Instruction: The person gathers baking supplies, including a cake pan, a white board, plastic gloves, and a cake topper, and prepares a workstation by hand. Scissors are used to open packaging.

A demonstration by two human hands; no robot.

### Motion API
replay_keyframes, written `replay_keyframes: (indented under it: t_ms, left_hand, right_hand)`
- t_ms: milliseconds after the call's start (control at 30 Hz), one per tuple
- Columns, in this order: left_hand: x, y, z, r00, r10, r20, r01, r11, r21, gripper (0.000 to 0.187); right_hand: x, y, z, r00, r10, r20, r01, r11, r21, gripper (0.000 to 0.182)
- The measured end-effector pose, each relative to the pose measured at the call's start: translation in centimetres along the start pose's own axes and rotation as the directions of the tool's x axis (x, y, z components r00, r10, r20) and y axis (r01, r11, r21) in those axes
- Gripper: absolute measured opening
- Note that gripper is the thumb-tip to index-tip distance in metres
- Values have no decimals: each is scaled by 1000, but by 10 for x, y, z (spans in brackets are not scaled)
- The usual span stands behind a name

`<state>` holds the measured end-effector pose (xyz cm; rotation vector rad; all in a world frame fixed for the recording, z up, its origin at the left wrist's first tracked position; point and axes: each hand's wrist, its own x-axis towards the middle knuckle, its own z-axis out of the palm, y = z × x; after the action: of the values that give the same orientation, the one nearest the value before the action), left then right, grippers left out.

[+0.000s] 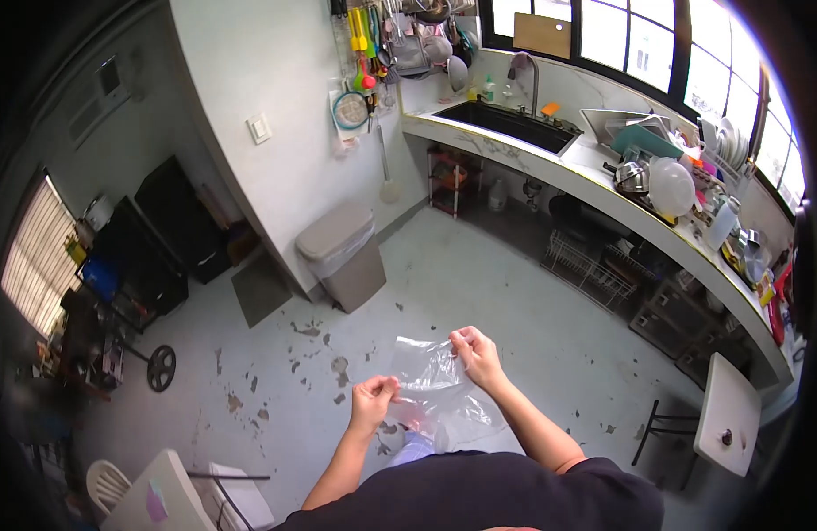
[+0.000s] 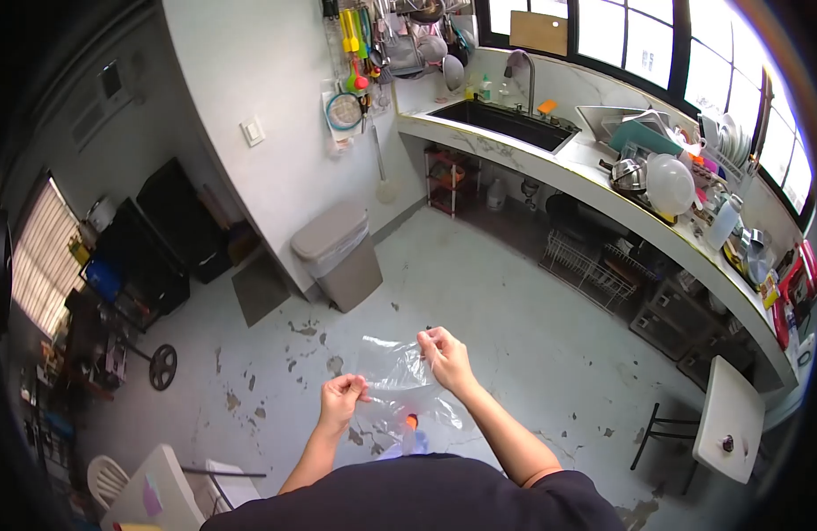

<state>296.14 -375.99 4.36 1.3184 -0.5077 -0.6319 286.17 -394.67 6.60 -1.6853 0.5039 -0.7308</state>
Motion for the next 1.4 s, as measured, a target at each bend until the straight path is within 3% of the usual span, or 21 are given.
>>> replay_keyframes:
  t_ms: [133,200,433,533,600,633,667,733,767,800,833,867,900,933,1000,1067,1133,1200,1267,1333,1400]
  left_hand:
    - [129,18,-7,998,1,63,-4,999,34,21]
    - [192,37,2,989,62,133,-69,996,49,19]
    - [379,68,40,951,87,298,-98,995,21,19]
    - [459,66,65,949,128,288,-133,991,-5,23]
    - [510,67,80,946,184,266,-172,983,-69,24]
    - [538,72,83,949,199,247,-203,979,-6,23]
    - [571,76,91,942,233,242,-239,971,-5,23]
    - [623,80,105,970,231,78,-222,969,-109,21]
    - [648,90,109,971,233,46,-224,963,-149,17]
    - [671,97,112,969,245,34,-237,960,-146,17]
    - [691,103,114,965,257,51,-246,957,-154,15]
    - [711,109,115,962,265,67,-251,954,-165,13]
    - [726,114,117,962,265,70,-254,958,-136,11]
    - [742,116,117,961,270,52,-261,955,-139,11]
    - [775,117,111,957,266,116,-259,963,-70,11]
    - [812,118,104,952,283,117,-281,959,-34,12]
    - [845,107,91,948,306,88,-307,952,-4,13]
    - [882,111,80,954,288,79,-291,956,41,14]
    - [908,111,72,959,276,67,-273,961,-51,14]
    - [927,121,69,959,278,53,-276,960,-33,13]
    - [947,128,66,948,309,81,-311,950,12,13]
  right_hand:
    - [109,9,3,988,102,-117,-108,993,-50,23]
    - [168,20,0,985,13,-171,-13,1000,0,20]
    - [337,7,-38,974,199,-113,-216,963,-162,20]
    - [423,21,-67,973,224,60,-202,946,-256,31]
    - [491,18,-94,878,164,449,-1,940,-340,48]
    - [532,16,-109,814,158,559,71,928,-365,63]
    - [575,11,-125,760,56,647,241,901,-360,64]
    - [656,-40,-145,771,10,637,380,795,-472,66]
    - [699,-64,-147,840,-40,542,426,666,-612,64]
    - [760,-70,-153,777,-300,554,614,557,-559,57]
    - [802,-103,-148,740,-426,521,673,483,-560,58]
    - [851,-120,-146,768,-503,397,621,429,-656,54]
    - [912,-134,-147,717,-582,384,621,282,-731,53]
    - [963,-150,-139,703,-664,253,536,261,-803,50]
    - [1082,-169,-131,409,-902,136,522,109,-846,47]
    - [1144,-194,-126,280,-953,120,499,38,-866,47]
    - [1188,-206,-120,389,-918,71,387,94,-917,46]
    - [1226,-216,-119,340,-940,33,344,91,-934,44]
    - [1261,-207,-118,419,-907,39,321,108,-941,41]
    - [1279,-209,-123,454,-885,99,406,107,-908,38]
    - [1280,-211,-124,397,-908,135,416,47,-908,33]
